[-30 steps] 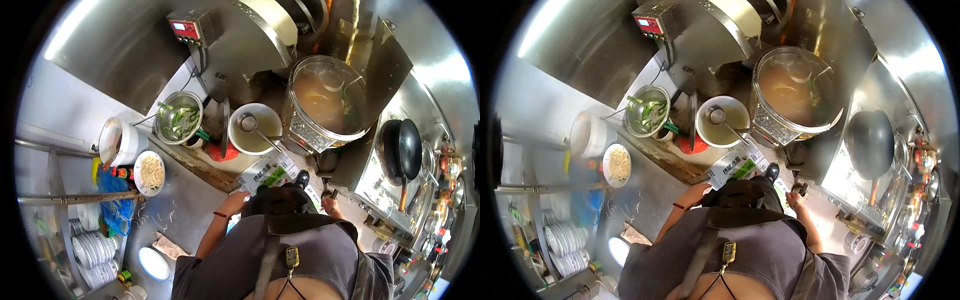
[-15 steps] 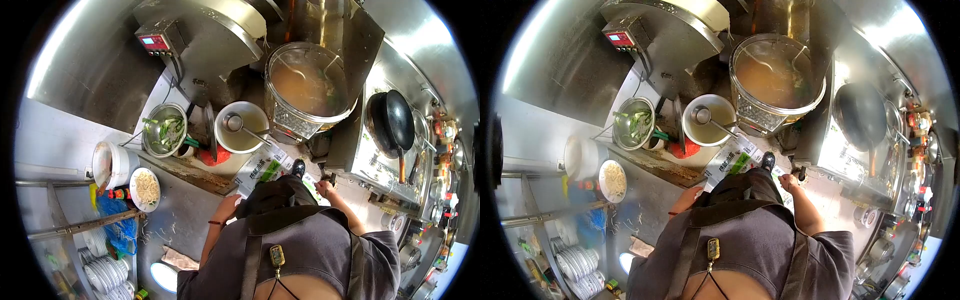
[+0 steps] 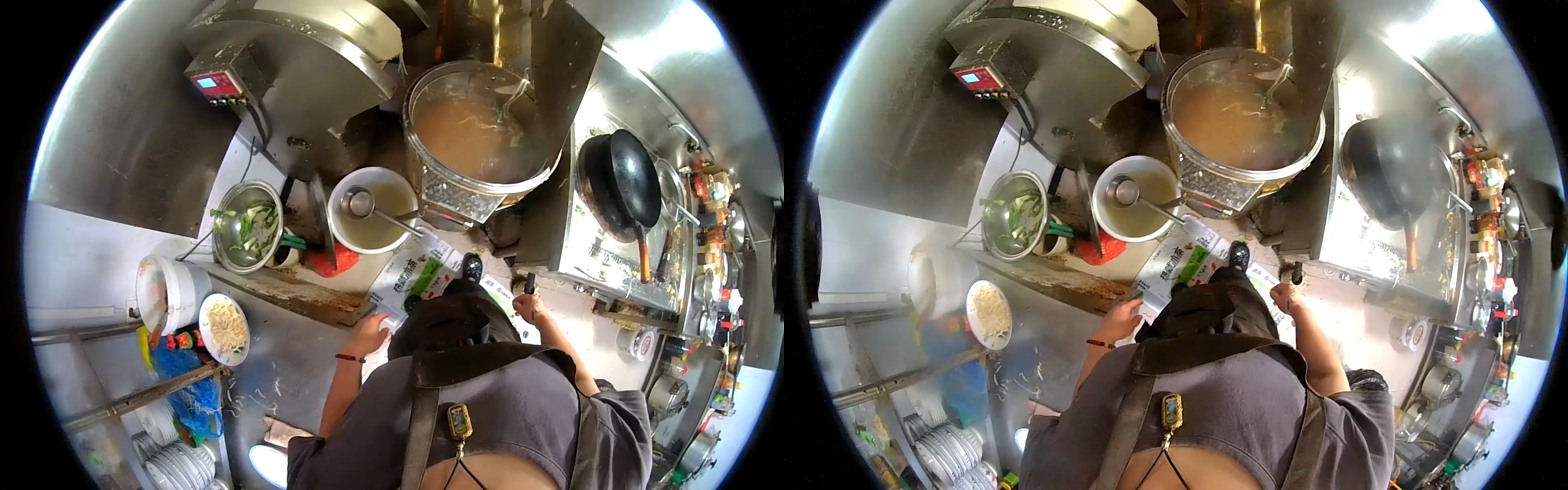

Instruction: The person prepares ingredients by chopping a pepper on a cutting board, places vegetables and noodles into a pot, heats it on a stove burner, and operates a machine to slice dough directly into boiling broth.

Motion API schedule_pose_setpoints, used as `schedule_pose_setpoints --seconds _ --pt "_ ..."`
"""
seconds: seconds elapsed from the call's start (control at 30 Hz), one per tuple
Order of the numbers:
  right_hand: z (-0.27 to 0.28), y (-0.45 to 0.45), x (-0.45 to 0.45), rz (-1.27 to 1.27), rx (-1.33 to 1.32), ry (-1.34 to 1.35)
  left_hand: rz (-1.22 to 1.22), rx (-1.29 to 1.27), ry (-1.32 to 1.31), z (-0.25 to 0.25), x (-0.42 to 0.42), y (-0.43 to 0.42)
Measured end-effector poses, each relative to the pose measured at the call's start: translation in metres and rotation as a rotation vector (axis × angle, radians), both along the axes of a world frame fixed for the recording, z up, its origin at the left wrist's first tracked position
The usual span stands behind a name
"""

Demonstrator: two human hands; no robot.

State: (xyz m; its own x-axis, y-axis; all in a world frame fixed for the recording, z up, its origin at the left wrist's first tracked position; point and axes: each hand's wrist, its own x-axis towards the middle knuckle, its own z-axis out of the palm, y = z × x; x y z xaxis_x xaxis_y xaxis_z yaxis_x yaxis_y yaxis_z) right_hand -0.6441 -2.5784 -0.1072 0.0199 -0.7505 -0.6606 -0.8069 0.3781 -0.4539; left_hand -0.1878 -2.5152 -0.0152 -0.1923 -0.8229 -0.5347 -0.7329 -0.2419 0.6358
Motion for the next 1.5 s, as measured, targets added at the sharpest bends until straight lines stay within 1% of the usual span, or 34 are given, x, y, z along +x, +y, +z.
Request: schedule_pose_setpoints --seconds 0.03,0.07,0.13,0.2,0.27,0.33,0.4,0.47,0.53,0.6,0.67,0.7,0.73,0.8,0.83,0.87,0.93,0.97,1.0,1.07,1.1,1.17,1.2,1.23,1.27,1.3,1.33,1.37,1.4,1.47,1.5 --pt "0.022 -0.01 -0.006 -0.002 -0.035 -0.021 -0.006 -0.058 0.037 -0.001 0.001 -0.006" --pt "0.018 -0.02 -0.021 -0.001 -0.131 0.09 -0.011 -0.116 0.073 -0.003 0.0 -0.014" --pt "0.02 -0.052 -0.053 -0.15 -0.287 0.016 -0.011 -0.081 0.045 -0.006 -0.008 -0.028" --pt "0.007 -0.092 -0.091 -0.206 -0.596 0.003 -0.057 -0.108 0.033 -0.004 -0.017 -0.04" --pt "0.071 -0.146 -0.087 -0.396 -0.541 0.001 -0.083 -0.109 0.033 0.0 -0.028 -0.052" --pt "0.071 -0.204 -0.117 -0.389 -0.775 0.004 -0.086 -0.103 0.037 -0.001 -0.038 -0.057" --pt "0.107 -0.259 -0.118 -0.339 -0.93 0.059 -0.098 -0.117 -0.001 -0.005 -0.048 -0.058" --pt "0.102 -0.325 -0.134 -0.371 -0.993 -0.052 -0.093 -0.131 -0.036 -0.012 -0.059 -0.058" --pt "0.093 -0.39 -0.141 -0.407 -0.988 -0.057 -0.077 -0.021 -0.084 0.013 -0.079 -0.066" --pt "0.117 -0.433 -0.124 -0.317 -1.042 -0.026 -0.039 0.108 -0.069 -0.002 -0.084 -0.059" --pt "0.087 -0.492 -0.127 -0.25 -1.055 -0.082 0.08 0.29 -0.062 0.012 -0.101 -0.062" --pt "0.096 -0.511 -0.119 -0.179 -0.95 0.043 0.1 0.287 -0.073 0.011 -0.109 -0.058" --pt "0.093 -0.526 -0.11 -0.171 -0.943 0.068 0.121 0.282 -0.084 0.006 -0.112 -0.052" --pt "0.08 -0.56 -0.1 -0.022 -0.944 0.078 0.135 0.337 -0.058 -0.013 -0.114 -0.037" --pt "0.07 -0.577 -0.094 0.06 -0.848 0.161 0.411 0.474 0.078 -0.052 -0.101 -0.007" --pt "0.061 -0.591 -0.087 0.059 -0.845 0.14 0.384 0.493 0.07 -0.049 -0.108 -0.007" --pt "0.052 -0.618 -0.072 0.169 -0.894 0.199 0.38 0.523 0.048 -0.037 -0.125 -0.019" --pt "0.052 -0.631 -0.068 0.172 -0.779 0.127 0.403 0.539 0.045 -0.034 -0.132 -0.023" --pt "0.046 -0.644 -0.062 0.18 -0.78 0.107 0.417 0.549 0.044 -0.032 -0.139 -0.028" --pt "0.033 -0.673 -0.062 0.563 -0.644 0.327 0.445 0.568 0.05 -0.031 -0.149 -0.036" --pt "-0.01 -0.698 -0.063 0.619 -0.81 0.386 0.452 0.576 0.049 -0.031 -0.153 -0.038" --pt "-0.063 -0.733 -0.066 0.668 -0.995 0.482 0.449 0.575 0.056 -0.03 -0.159 -0.045" --pt "-0.057 -0.729 -0.063 0.667 -1.008 0.519 0.445 0.572 0.06 -0.029 -0.161 -0.049" --pt "-0.047 -0.725 -0.068 0.736 -0.938 0.573 0.437 0.561 0.069 -0.03 -0.163 -0.053" --pt "-0.017 -0.708 -0.067 0.742 -0.926 0.574 0.425 0.547 0.085 -0.032 -0.164 -0.056" --pt "0.016 -0.68 -0.061 0.61 -0.819 0.623 0.413 0.529 0.105 -0.033 -0.165 -0.059" --pt "0.035 -0.656 -0.06 0.476 -0.71 0.675 0.402 0.505 0.125 -0.034 -0.164 -0.063" --pt "0.023 -0.647 -0.069 0.558 -0.775 0.598 0.393 0.476 0.152 -0.033 -0.162 -0.069" --pt "0.028 -0.632 -0.079 0.437 -0.546 -0.007 0.38 0.439 0.17 -0.029 -0.16 -0.076" --pt "0.037 -0.589 -0.075 0.547 -0.547 -0.282 0.318 0.362 0.152 -0.02 -0.159 -0.09" --pt "0.044 -0.566 -0.072 0.588 -0.61 -0.332 0.251 0.298 0.076 -0.019 -0.155 -0.094"
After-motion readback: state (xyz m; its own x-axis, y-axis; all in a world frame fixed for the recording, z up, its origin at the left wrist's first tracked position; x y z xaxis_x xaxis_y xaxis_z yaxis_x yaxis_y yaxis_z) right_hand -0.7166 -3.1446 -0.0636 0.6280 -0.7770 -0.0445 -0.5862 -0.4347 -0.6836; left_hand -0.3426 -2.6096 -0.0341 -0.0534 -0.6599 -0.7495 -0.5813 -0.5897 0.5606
